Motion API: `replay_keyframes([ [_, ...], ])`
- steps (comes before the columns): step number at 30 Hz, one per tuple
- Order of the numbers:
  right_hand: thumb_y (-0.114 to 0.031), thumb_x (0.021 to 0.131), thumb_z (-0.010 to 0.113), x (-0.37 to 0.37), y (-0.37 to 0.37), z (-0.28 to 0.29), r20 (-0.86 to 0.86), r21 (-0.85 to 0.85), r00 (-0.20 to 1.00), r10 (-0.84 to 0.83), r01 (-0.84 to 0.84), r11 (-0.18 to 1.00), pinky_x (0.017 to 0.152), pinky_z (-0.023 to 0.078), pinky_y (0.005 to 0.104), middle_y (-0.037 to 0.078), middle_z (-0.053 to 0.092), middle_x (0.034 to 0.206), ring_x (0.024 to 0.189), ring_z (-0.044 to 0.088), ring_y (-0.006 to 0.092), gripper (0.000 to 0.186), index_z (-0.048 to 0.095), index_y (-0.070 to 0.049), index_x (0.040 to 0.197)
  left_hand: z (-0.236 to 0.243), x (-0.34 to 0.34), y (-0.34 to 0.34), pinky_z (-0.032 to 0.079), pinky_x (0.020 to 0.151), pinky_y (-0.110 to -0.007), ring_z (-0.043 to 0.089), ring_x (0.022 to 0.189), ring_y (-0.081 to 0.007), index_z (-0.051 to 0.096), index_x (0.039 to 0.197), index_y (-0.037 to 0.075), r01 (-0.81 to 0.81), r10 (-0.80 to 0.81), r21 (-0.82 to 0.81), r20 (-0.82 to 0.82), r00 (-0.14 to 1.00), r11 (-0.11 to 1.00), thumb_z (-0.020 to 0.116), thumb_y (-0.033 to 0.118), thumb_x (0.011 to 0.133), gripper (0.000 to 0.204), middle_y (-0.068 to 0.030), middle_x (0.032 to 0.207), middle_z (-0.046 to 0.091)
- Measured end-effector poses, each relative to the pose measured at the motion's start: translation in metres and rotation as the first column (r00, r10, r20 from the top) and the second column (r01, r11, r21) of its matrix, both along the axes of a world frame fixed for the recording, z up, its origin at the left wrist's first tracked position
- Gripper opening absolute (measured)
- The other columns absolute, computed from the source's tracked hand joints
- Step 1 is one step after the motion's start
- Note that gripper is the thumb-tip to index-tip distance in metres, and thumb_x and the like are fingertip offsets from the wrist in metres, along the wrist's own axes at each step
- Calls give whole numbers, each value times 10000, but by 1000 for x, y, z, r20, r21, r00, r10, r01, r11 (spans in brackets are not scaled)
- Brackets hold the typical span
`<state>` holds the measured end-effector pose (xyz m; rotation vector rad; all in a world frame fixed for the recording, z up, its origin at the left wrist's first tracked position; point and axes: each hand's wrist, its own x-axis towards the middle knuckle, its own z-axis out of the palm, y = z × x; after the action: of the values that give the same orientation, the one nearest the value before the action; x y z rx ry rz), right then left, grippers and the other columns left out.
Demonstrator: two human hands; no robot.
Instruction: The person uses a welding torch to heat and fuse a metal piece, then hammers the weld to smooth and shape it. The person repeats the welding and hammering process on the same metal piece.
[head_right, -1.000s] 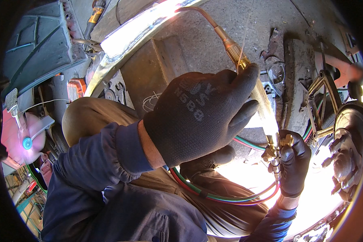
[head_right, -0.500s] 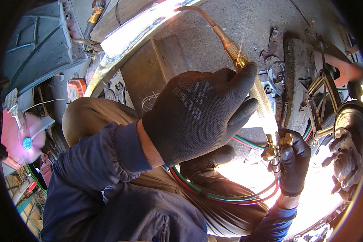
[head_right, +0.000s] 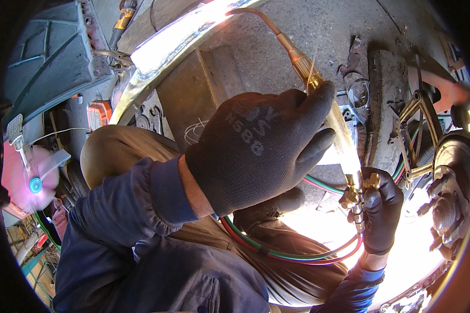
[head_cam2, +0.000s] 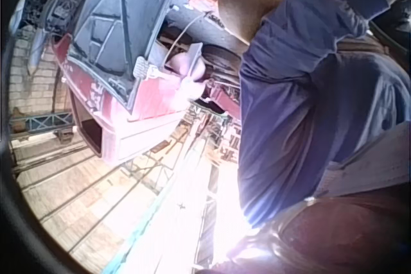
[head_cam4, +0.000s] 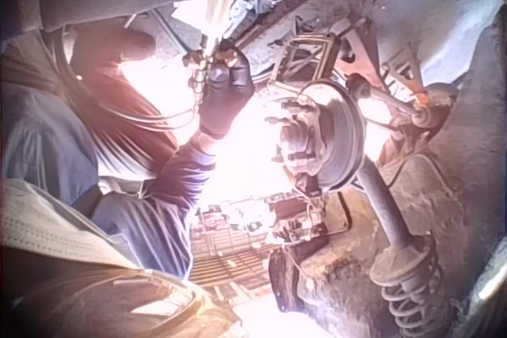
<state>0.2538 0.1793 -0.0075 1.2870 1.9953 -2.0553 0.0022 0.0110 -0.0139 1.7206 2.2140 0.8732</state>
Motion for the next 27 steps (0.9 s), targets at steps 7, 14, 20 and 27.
replay_keyframes([
  [7, -660, 993, 757, -2, 2, 3, 15, -31, 1000, -4, 4, 1000, 500, 503, 249, 87, 742, 811, 598, 680, 131, 716, 696, -2, 1267, 1, 1, -2, 591, 864, -381, 761, 927, -248, 543, 1499, -41, -42, 44, -55, 38, 998, 998, 708, 170, 971, 592, -62, 1078, 758],
  [14, -684, 1022, 709, 0, -3, -1, 14, 42, 1000, -6, 6, 999, 471, 422, 224, 29, 685, 771, 557, 585, 71, 692, 689, -33, 1255, 1, 0, -1, 603, 817, -398, 757, 921, -268, 542, 1486, -55, -24, 24, -5, 29, 999, 1000, 722, 172, 950, 609, -83, 1066, 752],
  [20, -685, 1020, 711, 2, -4, -2, 20, 45, 1000, -21, 20, 999, 469, 429, 224, 28, 683, 770, 561, 589, 72, 691, 690, -35, 1254, 0, 1, -2, 608, 798, -403, 759, 917, -277, 547, 1467, -75, -22, 22, 4, 11, 1000, 1000, 743, 175, 924, 629, -96, 1039, 751],
  [27, -682, 1028, 702, -1, -4, -2, 9, 50, 1000, -15, 14, 999, 470, 433, 224, 31, 691, 780, 564, 592, 71, 693, 692, -27, 1254, 3, -2, -2, 606, 789, -401, 755, 907, -283, 564, 1443, -90, -25, 25, 2, 27, 999, 1000, 749, 165, 904, 625, -97, 1032, 747],
])
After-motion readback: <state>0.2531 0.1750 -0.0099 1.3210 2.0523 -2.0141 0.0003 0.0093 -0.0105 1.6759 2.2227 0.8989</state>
